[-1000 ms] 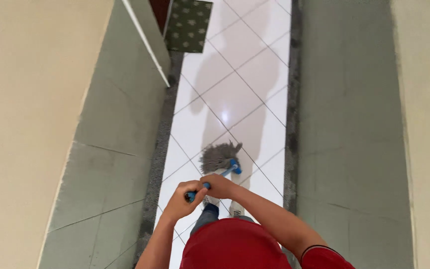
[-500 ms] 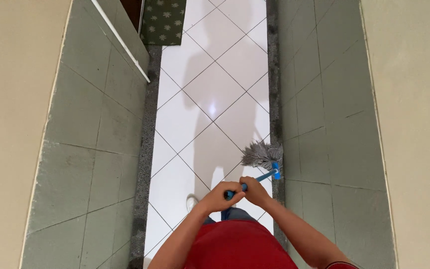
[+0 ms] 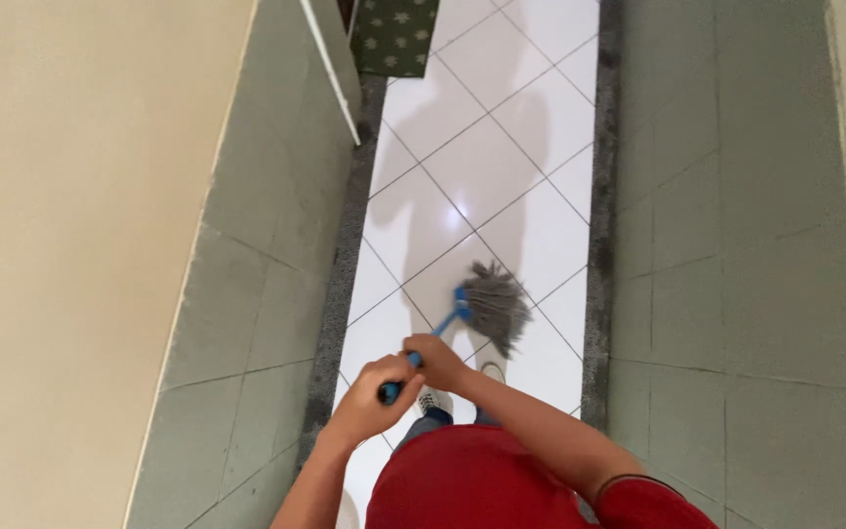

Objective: The person mops a tiled hallway floor using a blue-handled mop. They move the mop back and forth along the corridor, passing a shoe rack, a red dustpan, and a blue bucket. The person continues mopping the entire visible length of the hallway.

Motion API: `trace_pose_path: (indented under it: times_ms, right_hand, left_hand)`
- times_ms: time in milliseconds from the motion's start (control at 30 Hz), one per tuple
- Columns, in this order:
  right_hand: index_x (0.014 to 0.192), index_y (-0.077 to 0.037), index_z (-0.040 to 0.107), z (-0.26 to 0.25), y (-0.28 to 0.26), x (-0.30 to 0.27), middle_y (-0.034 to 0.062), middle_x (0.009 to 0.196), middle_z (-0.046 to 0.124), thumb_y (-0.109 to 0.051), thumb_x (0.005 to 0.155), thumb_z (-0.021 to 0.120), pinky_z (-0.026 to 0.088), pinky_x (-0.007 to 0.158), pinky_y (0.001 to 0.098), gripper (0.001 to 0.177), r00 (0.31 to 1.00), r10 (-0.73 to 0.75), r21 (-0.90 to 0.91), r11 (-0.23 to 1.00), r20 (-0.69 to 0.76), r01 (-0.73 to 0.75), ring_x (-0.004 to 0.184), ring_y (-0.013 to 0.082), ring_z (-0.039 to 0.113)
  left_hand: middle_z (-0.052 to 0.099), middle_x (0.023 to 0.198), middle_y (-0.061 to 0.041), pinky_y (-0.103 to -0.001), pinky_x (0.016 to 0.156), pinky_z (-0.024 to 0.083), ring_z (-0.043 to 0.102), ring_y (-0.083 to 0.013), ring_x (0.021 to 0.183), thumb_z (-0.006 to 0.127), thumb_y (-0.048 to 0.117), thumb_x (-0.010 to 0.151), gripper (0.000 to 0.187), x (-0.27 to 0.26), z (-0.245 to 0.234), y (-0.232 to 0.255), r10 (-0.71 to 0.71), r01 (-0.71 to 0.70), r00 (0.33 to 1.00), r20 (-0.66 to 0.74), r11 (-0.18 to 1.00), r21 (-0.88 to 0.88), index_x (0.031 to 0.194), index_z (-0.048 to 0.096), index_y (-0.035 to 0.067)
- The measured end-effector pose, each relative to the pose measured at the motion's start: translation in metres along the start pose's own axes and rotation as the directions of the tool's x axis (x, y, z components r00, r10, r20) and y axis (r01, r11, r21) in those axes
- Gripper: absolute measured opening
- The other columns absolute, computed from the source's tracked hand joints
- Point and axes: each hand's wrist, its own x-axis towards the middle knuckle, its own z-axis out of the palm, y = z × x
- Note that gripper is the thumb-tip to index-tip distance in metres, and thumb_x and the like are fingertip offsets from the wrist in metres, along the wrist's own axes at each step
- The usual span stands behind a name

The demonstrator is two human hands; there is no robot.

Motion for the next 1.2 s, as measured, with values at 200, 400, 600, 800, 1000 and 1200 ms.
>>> trace_pose_path:
  times_ms: [200,400,600,800,1000,1200]
  right_hand:
    - [0.074,-0.018,0.043,0.066,-0.029,0.063,-0.0004,0.069,0.041,-0.009,0.083,0.053,0.029,0.06,0.0355,0.017,0.921,-0.2,0.082,0.98,0.334,0.183,0.065,0.0151,0.034]
    - [0.077,-0.02,0.058,0.114,-0.022,0.08,-0.0025,0.076,0.059,-0.009,0.086,0.064,0.044,0.064,0.0331,0.016,0.837,-0.186,0.058,0.982,0.515,0.182,0.072,0.0133,0.052]
    - [0.075,-0.018,0.056,0.057,-0.056,0.036,-0.0017,0.07,0.054,-0.007,0.093,0.06,0.039,0.061,0.0345,0.021,0.839,0.01,-0.005,1.0,0.544,-0.009,0.064,0.0152,0.045]
    - [0.066,-0.018,0.04,0.021,-0.02,-0.034,-0.0022,0.059,0.04,-0.012,0.085,0.059,0.029,0.056,0.0381,0.027,0.939,0.072,-0.091,0.995,0.337,-0.044,0.057,0.0151,0.035]
    - [0.065,-0.019,0.042,-0.033,-0.003,-0.129,-0.003,0.061,0.047,-0.009,0.09,0.06,0.032,0.057,0.0356,0.032,0.951,0.263,-0.126,0.961,0.163,-0.245,0.058,0.0144,0.04]
    - [0.07,-0.018,0.052,-0.066,0.048,-0.23,0.0021,0.068,0.055,-0.013,0.08,0.064,0.035,0.059,0.0387,0.016,0.947,0.312,-0.097,0.943,-0.077,-0.319,0.063,0.0206,0.05]
  left_hand:
    - [0.037,0.066,0.001,-0.032,0.061,0.031,0.035,-0.0145,0.063,0.058,0.02,0.104,0.039,-0.048,-0.04,0.006,-0.095,0.13,0.979,-0.183,0.973,0.189,0.07,0.038,0.015]
    - [0.041,0.069,0.002,-0.034,0.06,0.034,0.038,-0.0142,0.064,0.06,0.024,0.103,0.036,-0.084,-0.047,-0.015,-0.136,0.195,0.94,-0.313,0.967,0.163,0.072,0.045,0.016]
    - [0.048,0.069,0.0,-0.036,0.062,0.04,0.045,-0.0167,0.063,0.057,0.025,0.105,0.032,-0.079,-0.028,-0.017,0.035,-0.022,0.988,-0.151,0.996,0.087,0.075,0.049,0.016]
    - [0.054,0.081,-0.004,-0.039,0.068,0.041,0.049,-0.0217,0.075,0.059,0.031,0.104,0.024,-0.057,0.022,-0.012,-0.049,0.048,0.998,0.04,0.999,0.006,0.086,0.057,0.015]
    - [0.051,0.076,-0.003,-0.036,0.068,0.038,0.046,-0.0206,0.071,0.058,0.03,0.107,0.028,-0.027,0.097,0.002,-0.024,0.061,0.974,0.223,0.986,-0.158,0.082,0.053,0.017]
    - [0.054,0.077,-0.001,-0.035,0.068,0.041,0.049,-0.0178,0.071,0.059,0.019,0.107,0.023,-0.004,0.191,-0.018,0.158,-0.064,0.931,0.329,0.958,-0.279,0.084,0.056,0.014]
